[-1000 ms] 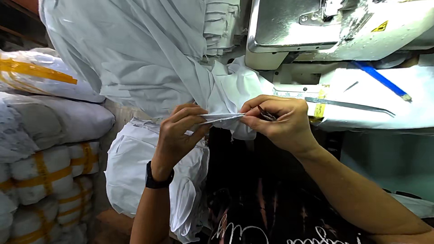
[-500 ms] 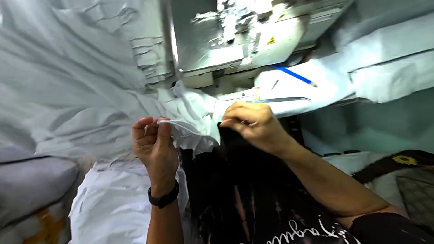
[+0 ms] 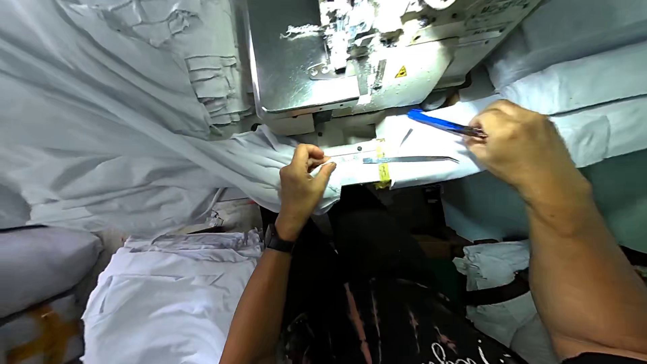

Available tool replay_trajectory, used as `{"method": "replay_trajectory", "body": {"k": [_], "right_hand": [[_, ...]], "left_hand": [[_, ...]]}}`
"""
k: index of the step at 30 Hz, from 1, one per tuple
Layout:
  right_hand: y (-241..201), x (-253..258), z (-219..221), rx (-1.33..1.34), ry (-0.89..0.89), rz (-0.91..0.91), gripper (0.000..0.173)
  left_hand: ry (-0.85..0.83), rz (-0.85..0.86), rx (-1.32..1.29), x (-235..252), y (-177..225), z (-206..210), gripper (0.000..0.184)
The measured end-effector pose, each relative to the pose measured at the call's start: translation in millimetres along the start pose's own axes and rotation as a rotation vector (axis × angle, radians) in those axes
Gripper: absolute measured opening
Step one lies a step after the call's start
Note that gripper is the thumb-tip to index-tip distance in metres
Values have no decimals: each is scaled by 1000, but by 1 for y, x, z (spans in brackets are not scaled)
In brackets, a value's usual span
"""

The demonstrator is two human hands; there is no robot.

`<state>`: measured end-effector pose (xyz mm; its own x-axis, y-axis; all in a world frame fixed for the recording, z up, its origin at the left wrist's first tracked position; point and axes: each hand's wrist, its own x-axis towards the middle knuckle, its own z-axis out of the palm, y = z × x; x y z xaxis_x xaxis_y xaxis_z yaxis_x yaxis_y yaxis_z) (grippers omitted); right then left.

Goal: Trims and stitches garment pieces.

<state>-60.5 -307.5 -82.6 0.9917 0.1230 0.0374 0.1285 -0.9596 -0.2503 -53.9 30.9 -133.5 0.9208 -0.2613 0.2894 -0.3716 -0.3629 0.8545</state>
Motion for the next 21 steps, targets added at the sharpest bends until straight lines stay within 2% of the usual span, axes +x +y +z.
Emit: {"method": "replay_trajectory", "body": {"k": [4, 6, 8, 9, 12, 14, 16, 18, 20, 21], "right_hand": [[6, -15, -3, 12, 104, -50, 23], [-10, -14, -3, 83, 236, -106, 24], [-28, -14, -1, 140, 312, -71, 25], [-34, -16, 0, 143, 299, -13, 24], [-39, -24, -1, 117, 96, 187, 22], [-29, -31, 2, 159, 58, 282, 23], [-13, -40, 4, 290, 110, 405, 27], [-2, -50, 1, 482, 187, 558, 21], [7, -57, 1, 746, 259, 594, 15], [6, -59, 1, 892, 298, 553, 14]], "left_hand": [[8, 5, -8, 3, 3, 2, 31], [24, 5, 5, 3, 3, 4, 33], [39, 16, 26, 3, 3, 7, 31], [41, 23, 35, 3, 3, 7, 29], [42, 23, 38, 3, 3, 7, 27], [40, 27, 37, 3, 2, 7, 28], [41, 22, 37, 3, 2, 8, 27], [44, 12, 43, 2, 2, 9, 26], [47, 3, 58, 1, 3, 9, 24], [49, 1, 69, 1, 4, 9, 23]]}}
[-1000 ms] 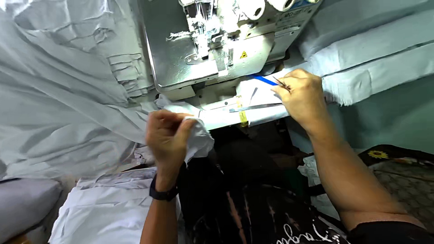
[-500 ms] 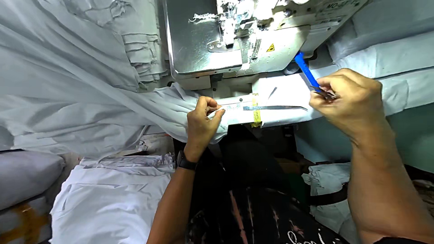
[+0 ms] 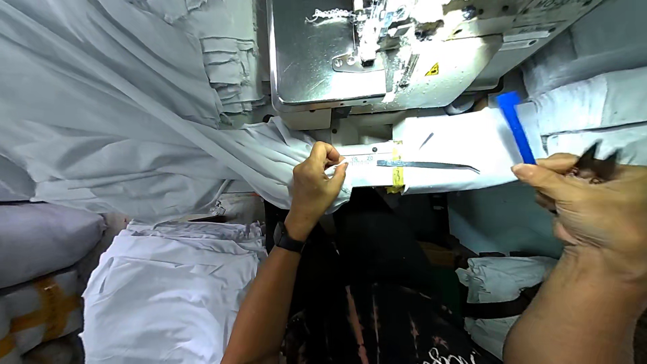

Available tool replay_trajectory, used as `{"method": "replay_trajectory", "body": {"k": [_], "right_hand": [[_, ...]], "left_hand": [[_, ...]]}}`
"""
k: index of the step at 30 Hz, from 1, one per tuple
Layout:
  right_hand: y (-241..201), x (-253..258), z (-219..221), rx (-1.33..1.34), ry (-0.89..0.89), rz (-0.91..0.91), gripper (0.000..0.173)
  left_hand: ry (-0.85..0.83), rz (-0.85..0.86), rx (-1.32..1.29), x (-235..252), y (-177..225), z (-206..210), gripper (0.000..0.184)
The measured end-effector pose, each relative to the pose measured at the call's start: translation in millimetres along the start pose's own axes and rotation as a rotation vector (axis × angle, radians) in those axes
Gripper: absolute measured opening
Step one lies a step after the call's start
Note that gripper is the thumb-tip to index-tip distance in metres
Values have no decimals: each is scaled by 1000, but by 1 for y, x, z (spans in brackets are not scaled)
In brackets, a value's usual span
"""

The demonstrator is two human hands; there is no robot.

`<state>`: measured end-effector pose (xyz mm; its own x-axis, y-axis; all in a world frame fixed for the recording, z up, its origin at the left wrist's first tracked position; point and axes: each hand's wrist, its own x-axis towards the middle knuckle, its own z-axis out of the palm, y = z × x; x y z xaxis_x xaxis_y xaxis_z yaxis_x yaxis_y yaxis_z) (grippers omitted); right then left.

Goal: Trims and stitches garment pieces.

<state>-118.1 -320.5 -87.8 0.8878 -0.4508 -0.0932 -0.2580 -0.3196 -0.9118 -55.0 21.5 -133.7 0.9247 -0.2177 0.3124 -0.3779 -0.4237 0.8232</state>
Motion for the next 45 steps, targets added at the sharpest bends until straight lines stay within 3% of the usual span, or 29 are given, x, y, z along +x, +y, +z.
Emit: {"method": "replay_trajectory", "body": {"k": [3, 7, 10, 13, 27, 45], "right_hand": [[-12, -14, 29, 335, -143, -194, 20], [-29, -29, 119, 498, -188, -413, 22], [-34, -31, 177, 630, -115, -415, 18], [-36, -33, 204, 701, -96, -365, 16], [-37, -32, 206, 620, -174, -360, 14], [-40, -33, 209, 599, -100, -319, 16]], "left_hand": [[8, 21, 23, 1, 1, 1, 21], [12, 55, 67, 2, 2, 2, 19], [29, 67, 99, 3, 3, 5, 17], [35, 55, 118, 4, 3, 6, 18], [60, 56, 123, 7, 4, 7, 18], [73, 64, 116, 6, 3, 9, 20]]}}
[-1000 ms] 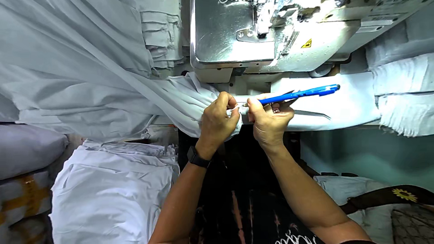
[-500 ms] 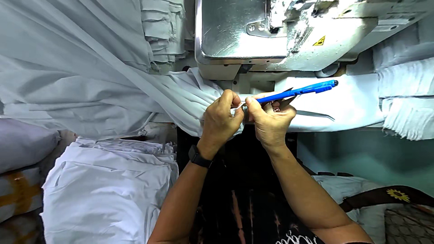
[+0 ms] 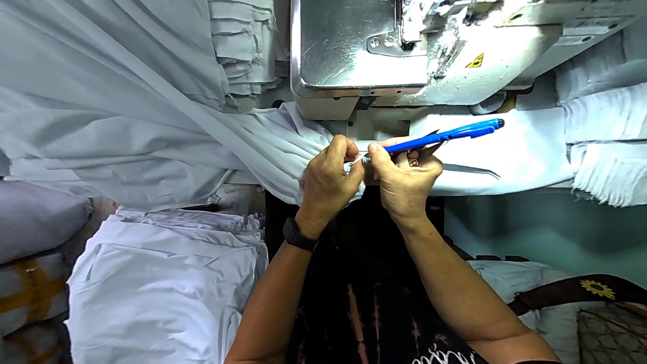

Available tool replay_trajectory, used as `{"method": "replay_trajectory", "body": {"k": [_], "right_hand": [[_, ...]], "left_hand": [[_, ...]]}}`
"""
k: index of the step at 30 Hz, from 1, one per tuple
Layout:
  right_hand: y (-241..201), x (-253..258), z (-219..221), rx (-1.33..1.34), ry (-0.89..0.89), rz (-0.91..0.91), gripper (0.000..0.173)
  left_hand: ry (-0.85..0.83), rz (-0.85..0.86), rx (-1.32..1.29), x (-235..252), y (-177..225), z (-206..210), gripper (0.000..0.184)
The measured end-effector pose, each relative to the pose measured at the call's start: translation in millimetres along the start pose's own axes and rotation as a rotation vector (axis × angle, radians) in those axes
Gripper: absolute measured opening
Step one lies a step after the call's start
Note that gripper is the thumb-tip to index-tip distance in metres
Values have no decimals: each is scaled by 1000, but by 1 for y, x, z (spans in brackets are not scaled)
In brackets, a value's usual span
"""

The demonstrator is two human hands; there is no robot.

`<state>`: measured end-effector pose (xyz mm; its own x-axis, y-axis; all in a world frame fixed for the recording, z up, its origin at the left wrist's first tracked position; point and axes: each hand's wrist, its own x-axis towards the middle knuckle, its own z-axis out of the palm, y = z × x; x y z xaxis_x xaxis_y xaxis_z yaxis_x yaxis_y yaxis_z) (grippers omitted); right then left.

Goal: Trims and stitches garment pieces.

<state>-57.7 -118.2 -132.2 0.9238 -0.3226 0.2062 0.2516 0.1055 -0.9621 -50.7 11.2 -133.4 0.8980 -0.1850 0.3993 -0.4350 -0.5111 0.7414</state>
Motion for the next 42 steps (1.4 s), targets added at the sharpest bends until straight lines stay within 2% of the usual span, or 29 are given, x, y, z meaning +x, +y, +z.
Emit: {"method": "replay_trajectory", "body": {"k": [3, 5, 7, 9, 12, 14, 16, 18, 20, 22, 23, 25, 28, 30, 31, 33, 36, 37, 38, 40, 42], "right_hand": [[-14, 9, -18, -61, -50, 51, 15], [-34, 22, -50, -345, -184, 16, 14], [-58, 36, -92, -812, -272, -16, 14], [-80, 47, -119, -1228, -289, 60, 18], [-91, 61, -128, -1547, -330, 230, 18], [-88, 72, -121, -1587, -380, 313, 16], [-83, 70, -119, -1482, -394, 189, 17], [-85, 58, -102, -1268, -346, -99, 22], [-81, 42, -62, -845, -342, -390, 21], [-70, 27, -19, -459, -502, -411, 27], [-62, 23, -1, -414, -563, -425, 28], [-55, 26, 19, -462, -635, -483, 13], [-74, 40, 27, -483, -751, -482, 8], [-90, 45, 29, -450, -811, -416, 13], [-95, 46, 31, -419, -832, -361, 17], [-101, 46, 38, -309, -836, -246, 27], [-103, 42, 52, -80, -741, -159, 31], [-103, 40, 57, -22, -689, -158, 29], [-102, 39, 60, 15, -634, -162, 27], [-96, 38, 62, 39, -540, -172, 24], [-87, 37, 58, 6, -480, -180, 25]], "left_hand": [[-14, 15, 11, 3, -2, 0, 19], [-70, 48, 18, 7, -4, -5, 16], [-200, 77, 20, 13, -4, -17, 16], [-324, 123, 37, 23, -2, -32, 15], [-507, 192, 105, 42, 11, -58, 10], [-650, 227, 192, 52, 21, -76, 9], [-753, 248, 314, 59, 29, -92, 3], [-786, 272, 425, 67, 36, -110, 12], [-754, 321, 468, 79, 48, -126, 14], [-690, 380, 473, 92, 62, -141, 13], [-672, 393, 482, 96, 68, -149, 14], [-706, 402, 548, 97, 71, -165, 13], [-911, 282, 684, 89, 47, -182, 8], [-978, 163, 729, 98, 23, -202, 9], [-935, 175, 707, 109, 12, -218, 8], [-814, 176, 486, 139, 4, -250, 9], [-637, 51, 75, 176, 26, -275, 10], [-593, 65, 7, 184, 34, -275, 11], [-531, 104, 28, 190, 41, -272, 11], [-406, 175, 267, 202, 63, -256, 8], [-399, 180, 409, 212, 78, -232, 12]]}}
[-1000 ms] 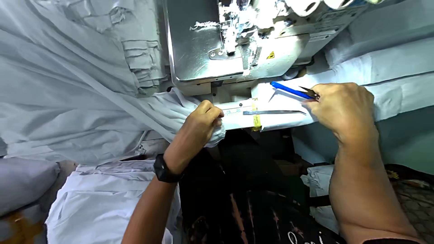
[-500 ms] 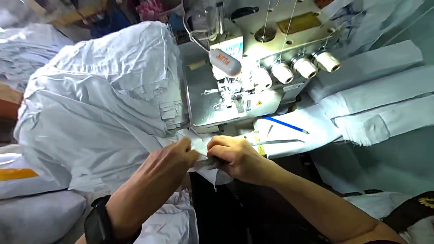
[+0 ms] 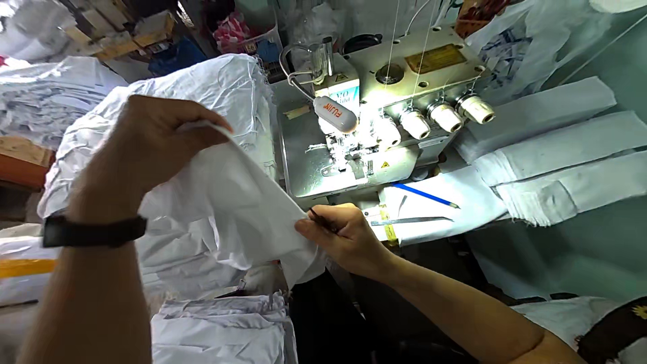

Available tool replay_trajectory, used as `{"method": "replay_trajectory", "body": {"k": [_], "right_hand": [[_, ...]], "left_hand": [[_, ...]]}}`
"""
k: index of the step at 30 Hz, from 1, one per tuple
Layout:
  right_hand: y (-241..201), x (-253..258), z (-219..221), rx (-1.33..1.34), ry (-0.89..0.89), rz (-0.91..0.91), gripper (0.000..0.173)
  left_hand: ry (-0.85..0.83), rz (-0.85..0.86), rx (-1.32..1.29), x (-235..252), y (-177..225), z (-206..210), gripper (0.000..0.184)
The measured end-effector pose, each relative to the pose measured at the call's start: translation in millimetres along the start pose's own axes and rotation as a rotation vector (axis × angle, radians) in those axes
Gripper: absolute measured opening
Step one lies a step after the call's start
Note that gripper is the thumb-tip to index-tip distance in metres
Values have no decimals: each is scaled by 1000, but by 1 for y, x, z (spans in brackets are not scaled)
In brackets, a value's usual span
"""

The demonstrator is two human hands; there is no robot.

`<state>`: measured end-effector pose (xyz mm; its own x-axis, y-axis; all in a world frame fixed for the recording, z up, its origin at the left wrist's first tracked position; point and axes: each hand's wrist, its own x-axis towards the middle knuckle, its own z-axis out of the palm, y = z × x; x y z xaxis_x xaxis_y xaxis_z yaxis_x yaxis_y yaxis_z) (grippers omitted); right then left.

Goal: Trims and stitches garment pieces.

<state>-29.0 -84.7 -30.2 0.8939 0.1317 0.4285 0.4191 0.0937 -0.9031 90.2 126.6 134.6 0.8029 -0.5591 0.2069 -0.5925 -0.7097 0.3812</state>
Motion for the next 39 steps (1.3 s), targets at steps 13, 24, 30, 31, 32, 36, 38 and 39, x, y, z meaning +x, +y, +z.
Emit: {"method": "replay_trajectory", "body": {"k": [13, 24, 30, 31, 32, 36, 38, 39], "right_hand": [[68, -61, -39, -182, 280, 91, 21], [59, -49, -53, -170, 334, 136, 25], [59, -53, -48, -103, 369, 137, 24], [61, -54, -45, -98, 375, 138, 24], [64, -55, -43, -99, 379, 135, 24], [60, -53, -60, -248, 237, 82, 23], [36, -53, -88, -361, 249, 67, 23], [21, -51, -106, -407, 312, 52, 23]], "left_hand": [[-150, -136, -234, 50, -4, 134, 13], [5, -238, -116, 79, 9, 172, 22], [52, -275, -124, 77, 12, 178, 17], [49, -289, -140, 74, 14, 176, 20], [48, -303, -158, 71, 16, 174, 29], [6, -324, -197, 51, 0, 173, 48], [12, -303, -216, 53, -5, 167, 41], [16, -277, -220, 52, -5, 161, 42]]}}
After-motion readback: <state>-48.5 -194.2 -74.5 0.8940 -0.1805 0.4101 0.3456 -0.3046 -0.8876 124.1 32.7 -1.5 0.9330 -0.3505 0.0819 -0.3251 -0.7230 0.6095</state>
